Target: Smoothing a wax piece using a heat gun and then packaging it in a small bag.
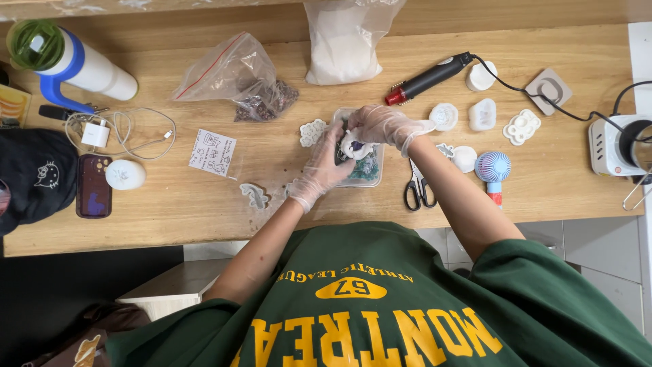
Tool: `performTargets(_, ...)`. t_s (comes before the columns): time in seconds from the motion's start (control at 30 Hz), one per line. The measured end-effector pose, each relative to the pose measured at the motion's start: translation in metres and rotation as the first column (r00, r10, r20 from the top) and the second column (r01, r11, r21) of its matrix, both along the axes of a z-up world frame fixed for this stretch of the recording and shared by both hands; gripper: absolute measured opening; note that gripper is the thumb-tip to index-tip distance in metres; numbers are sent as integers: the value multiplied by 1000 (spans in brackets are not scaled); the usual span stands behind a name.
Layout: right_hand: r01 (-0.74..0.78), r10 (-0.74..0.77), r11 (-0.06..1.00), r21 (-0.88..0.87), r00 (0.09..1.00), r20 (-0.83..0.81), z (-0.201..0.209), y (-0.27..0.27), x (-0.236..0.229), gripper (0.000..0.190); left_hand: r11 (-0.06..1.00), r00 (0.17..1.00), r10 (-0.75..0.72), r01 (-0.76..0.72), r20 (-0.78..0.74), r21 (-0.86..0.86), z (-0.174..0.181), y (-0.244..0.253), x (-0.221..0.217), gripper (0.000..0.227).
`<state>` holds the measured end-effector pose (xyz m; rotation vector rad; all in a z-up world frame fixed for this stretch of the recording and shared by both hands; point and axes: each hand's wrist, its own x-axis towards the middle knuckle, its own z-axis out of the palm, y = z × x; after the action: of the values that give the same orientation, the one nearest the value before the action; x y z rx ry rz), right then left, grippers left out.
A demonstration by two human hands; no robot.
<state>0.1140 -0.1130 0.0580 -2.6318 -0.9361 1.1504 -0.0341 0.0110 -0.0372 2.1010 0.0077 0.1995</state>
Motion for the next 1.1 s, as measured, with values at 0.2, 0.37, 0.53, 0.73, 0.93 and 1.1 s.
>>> performTargets(0.2, 35, -31, 993, 116, 999, -38, -12, -11, -1, 33, 989, 975, -3, -30, -223, -145, 21, 4, 12, 54)
performTargets(0.37, 94, -77, 976, 196, 993, -92, -30, -22, 2, 40, 962, 950, -15, -71, -313, -263, -15, 2, 31, 49)
performTargets(0.53, 123, -87, 962, 243, 985, -151, -28, -29, 1, 51, 947, 945, 15, -119, -326, -299, -23, 5, 33, 45)
performTargets(0.73, 330, -189, 883, 333, 900, -393, -54, -38, 10, 37, 935, 930, 27, -154, -367, -319, -21, 6, 35, 39)
performTargets(0.93, 307, -151, 864, 400, 914, -377, -45, -42, 18, 33, 846, 926, -66, -145, -371, -513, 0, 17, 37, 41)
performTargets(1.1, 504, -178, 706, 497, 806, -565, 21, -55, 12, 34, 383, 925, -233, -196, -300, -903, 41, 37, 37, 61)
